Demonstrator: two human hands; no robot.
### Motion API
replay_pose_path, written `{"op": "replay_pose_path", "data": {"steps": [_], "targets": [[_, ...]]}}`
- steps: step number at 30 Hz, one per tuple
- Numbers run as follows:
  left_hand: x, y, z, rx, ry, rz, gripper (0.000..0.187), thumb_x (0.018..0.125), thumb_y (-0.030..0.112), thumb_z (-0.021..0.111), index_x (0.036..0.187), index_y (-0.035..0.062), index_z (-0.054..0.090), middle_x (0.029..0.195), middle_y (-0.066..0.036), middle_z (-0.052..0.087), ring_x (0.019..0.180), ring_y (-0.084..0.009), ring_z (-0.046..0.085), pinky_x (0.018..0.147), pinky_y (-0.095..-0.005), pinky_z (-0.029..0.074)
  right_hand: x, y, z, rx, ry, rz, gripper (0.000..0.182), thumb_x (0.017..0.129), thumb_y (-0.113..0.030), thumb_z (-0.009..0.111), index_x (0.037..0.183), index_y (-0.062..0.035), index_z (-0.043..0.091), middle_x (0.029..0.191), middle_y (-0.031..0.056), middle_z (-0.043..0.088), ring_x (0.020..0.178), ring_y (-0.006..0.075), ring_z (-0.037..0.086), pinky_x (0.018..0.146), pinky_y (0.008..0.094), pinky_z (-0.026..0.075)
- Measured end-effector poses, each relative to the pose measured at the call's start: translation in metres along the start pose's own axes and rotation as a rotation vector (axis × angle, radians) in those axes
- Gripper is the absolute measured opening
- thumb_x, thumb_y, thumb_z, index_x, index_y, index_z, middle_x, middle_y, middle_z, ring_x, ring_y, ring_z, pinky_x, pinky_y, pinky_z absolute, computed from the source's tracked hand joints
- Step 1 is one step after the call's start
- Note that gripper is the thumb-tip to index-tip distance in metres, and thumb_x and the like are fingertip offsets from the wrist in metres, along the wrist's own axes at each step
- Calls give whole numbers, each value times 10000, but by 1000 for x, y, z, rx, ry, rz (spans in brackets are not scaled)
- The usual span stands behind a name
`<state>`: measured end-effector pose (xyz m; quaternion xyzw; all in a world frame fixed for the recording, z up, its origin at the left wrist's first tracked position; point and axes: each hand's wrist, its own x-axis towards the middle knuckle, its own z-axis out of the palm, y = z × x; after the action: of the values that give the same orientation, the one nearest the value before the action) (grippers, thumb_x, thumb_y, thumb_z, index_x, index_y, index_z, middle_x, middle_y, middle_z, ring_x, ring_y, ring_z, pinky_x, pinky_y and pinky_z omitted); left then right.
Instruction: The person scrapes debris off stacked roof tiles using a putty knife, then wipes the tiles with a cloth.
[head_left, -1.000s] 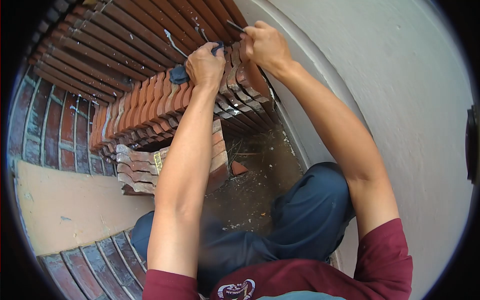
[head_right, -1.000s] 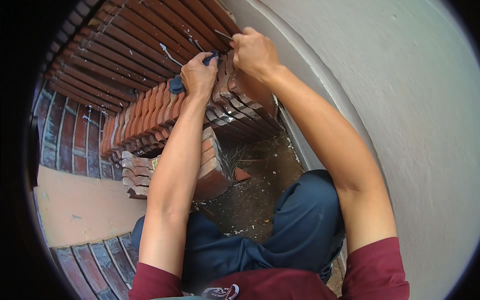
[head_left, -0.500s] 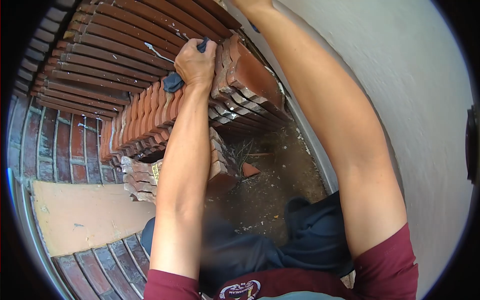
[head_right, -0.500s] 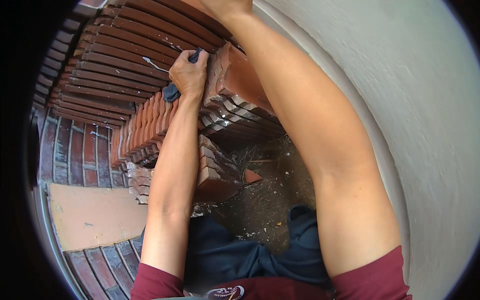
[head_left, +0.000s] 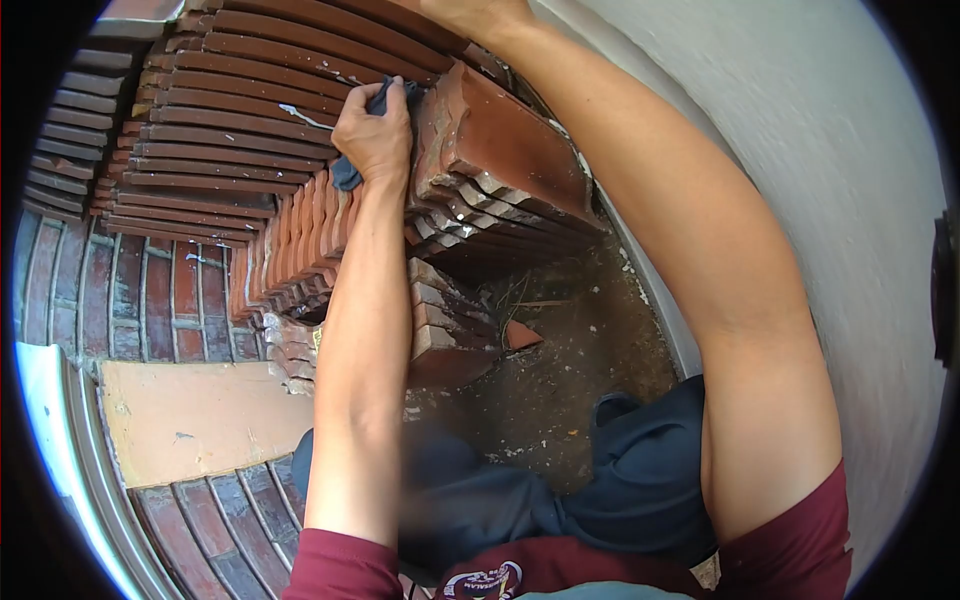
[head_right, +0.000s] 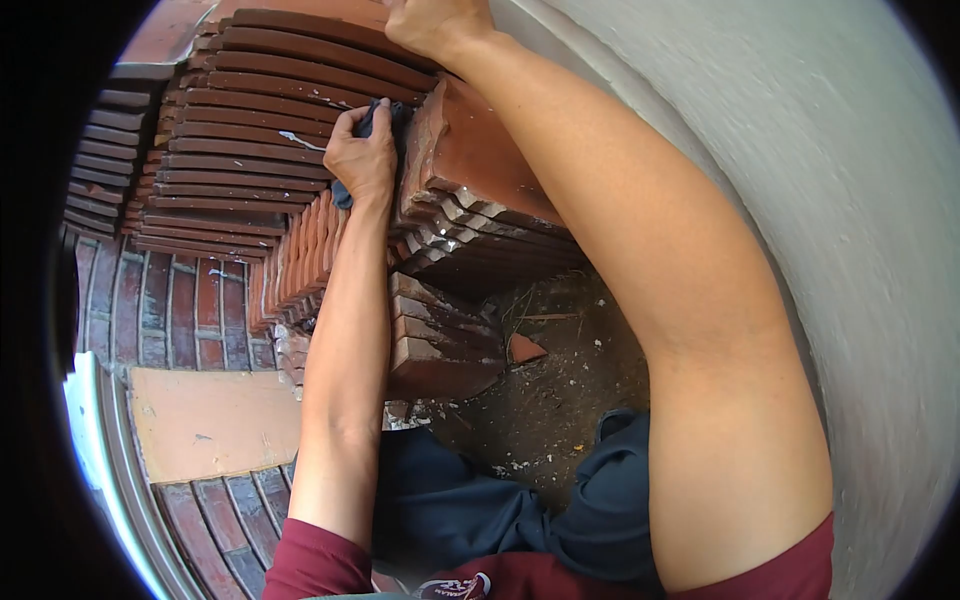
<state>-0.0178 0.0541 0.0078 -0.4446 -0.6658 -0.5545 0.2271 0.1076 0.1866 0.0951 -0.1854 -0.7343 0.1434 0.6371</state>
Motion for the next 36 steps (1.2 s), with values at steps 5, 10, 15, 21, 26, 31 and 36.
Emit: {"op": "replay_pose_path", "data": {"steps": [5, 10, 15, 21, 26, 31, 36], "targets": [[-5, 11, -10, 201, -258, 36, 221, 786, 222, 767, 876, 21, 745, 852, -177, 732, 802, -347, 717, 775, -396, 550, 3, 10, 4, 31, -101, -102, 215, 856, -199, 624, 830, 3, 693, 866, 263, 673, 874, 461, 650, 809, 520, 518], [-7, 2, -9, 95, -260, 98, 244, 782, 212, 747, 930, 19, 766, 867, -179, 732, 818, -337, 721, 795, -378, 555, 1, 15, 3, 7, -141, -84, 209, 853, -199, 620, 841, -8, 705, 874, 265, 680, 883, 455, 658, 821, 510, 523], [-3, -8, -9, -32, 22, -54, 258, 791, 206, 731, 928, -10, 770, 870, -168, 748, 796, -289, 733, 775, -358, 562, 0, 14, -2, 21, -204, 4, 210, 857, -197, 608, 849, -13, 710, 884, 264, 682, 896, 450, 662, 829, 509, 524], [-3, -4, -7, 53, -137, 255, 168, 772, 137, 770, 900, 28, 765, 853, -131, 737, 795, -292, 724, 759, -361, 558, -2, 21, 0, -1, -201, -14, 212, 859, -195, 605, 848, -10, 708, 885, 263, 680, 898, 455, 659, 824, 512, 523], [-5, 13, -14, 224, -305, 197, 212, 809, 214, 749, 938, 50, 785, 926, -161, 740, 848, -323, 729, 785, -384, 556, -7, 23, 2, -24, -233, -22, 218, 857, -196, 610, 850, 0, 706, 890, 265, 682, 906, 461, 656, 843, 515, 518], [-5, 18, -13, 279, -257, 106, 222, 824, 237, 749, 941, 52, 785, 910, -151, 737, 823, -322, 723, 767, -367, 554, -7, 21, 1, -19, -190, 6, 223, 863, -199, 610, 854, 3, 706, 884, 271, 679, 893, 470, 655, 826, 514, 523], [-3, 27, -6, 210, -345, 285, 220, 888, 257, 654, 930, 81, 780, 839, -120, 687, 783, -364, 679, 739, -441, 538, -7, 28, -4, -45, -240, 46, 223, 868, -201, 607, 843, 0, 701, 879, 268, 678, 892, 462, 657, 809, 509, 525]]}}
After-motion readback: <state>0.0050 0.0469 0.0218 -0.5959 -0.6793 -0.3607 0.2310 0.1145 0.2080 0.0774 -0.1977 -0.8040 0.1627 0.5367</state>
